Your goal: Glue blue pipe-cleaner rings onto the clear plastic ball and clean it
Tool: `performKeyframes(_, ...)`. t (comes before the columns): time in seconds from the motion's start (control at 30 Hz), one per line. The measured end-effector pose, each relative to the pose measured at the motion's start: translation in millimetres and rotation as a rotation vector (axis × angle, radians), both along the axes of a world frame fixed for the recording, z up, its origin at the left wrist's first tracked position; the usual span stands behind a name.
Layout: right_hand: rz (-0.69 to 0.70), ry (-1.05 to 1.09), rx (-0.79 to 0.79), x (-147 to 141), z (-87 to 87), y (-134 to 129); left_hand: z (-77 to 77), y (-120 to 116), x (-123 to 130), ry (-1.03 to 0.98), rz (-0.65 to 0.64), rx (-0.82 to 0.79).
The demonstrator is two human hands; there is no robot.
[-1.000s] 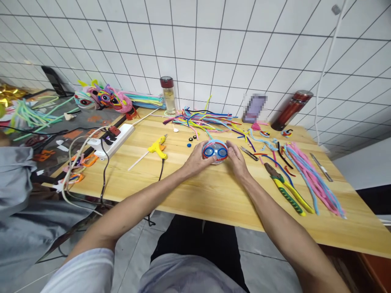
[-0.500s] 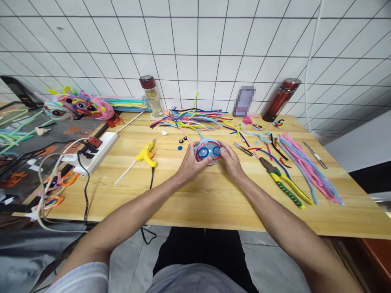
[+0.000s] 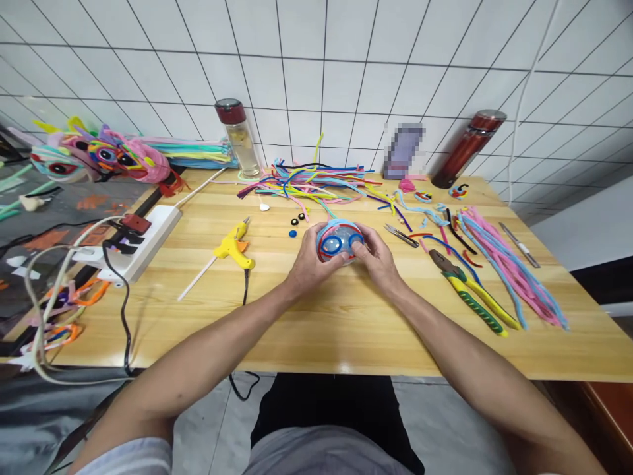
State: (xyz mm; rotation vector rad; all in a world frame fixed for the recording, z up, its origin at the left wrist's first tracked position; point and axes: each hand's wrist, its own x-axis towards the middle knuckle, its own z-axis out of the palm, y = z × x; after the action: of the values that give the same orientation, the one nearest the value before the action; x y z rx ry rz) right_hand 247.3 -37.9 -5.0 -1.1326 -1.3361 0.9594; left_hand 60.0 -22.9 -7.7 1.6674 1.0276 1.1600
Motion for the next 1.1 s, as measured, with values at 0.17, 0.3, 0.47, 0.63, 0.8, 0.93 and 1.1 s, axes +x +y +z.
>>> performKeyframes(0.17, 0.006, 0.003, 0.004, -0.4, 0.1, -0.7, 1.1, 1.6, -2.0, 0.021, 0.004, 0.032)
performKeyframes(0.3, 0.005, -0.002, 0.0, 1.1, -0.3, 0.0, 1.5, -0.1, -1.6, 0.051, -0.002, 0.057)
performKeyframes(0.47, -0.003, 0.006, -0.014, -0.3, -2.2, 1.0, 4.0, -2.5, -0.5, 0.09, -0.019, 0.095)
performKeyframes(0.63, 0.012, 0.017, 0.003, 0.6, -1.1, 0.1, 2.2, -0.9, -1.9, 0.088, -0.02, 0.086)
performKeyframes(0.8, 0.006, 0.006, 0.02, 3.8, -3.8, 1.2, 1.0, -1.5, -2.7, 0.051, -0.033, 0.04)
performKeyframes(0.93, 0.018, -0.019, 0.022, 5.2, -8.5, 2.5, -0.2, -0.2, -1.9, 0.014, -0.022, 0.025)
performKeyframes(1.1, 0.015, -0.049, 0.048, 3.6, -8.4, 1.7, -3.4, 4.1, -2.8, -0.026, 0.002, 0.015)
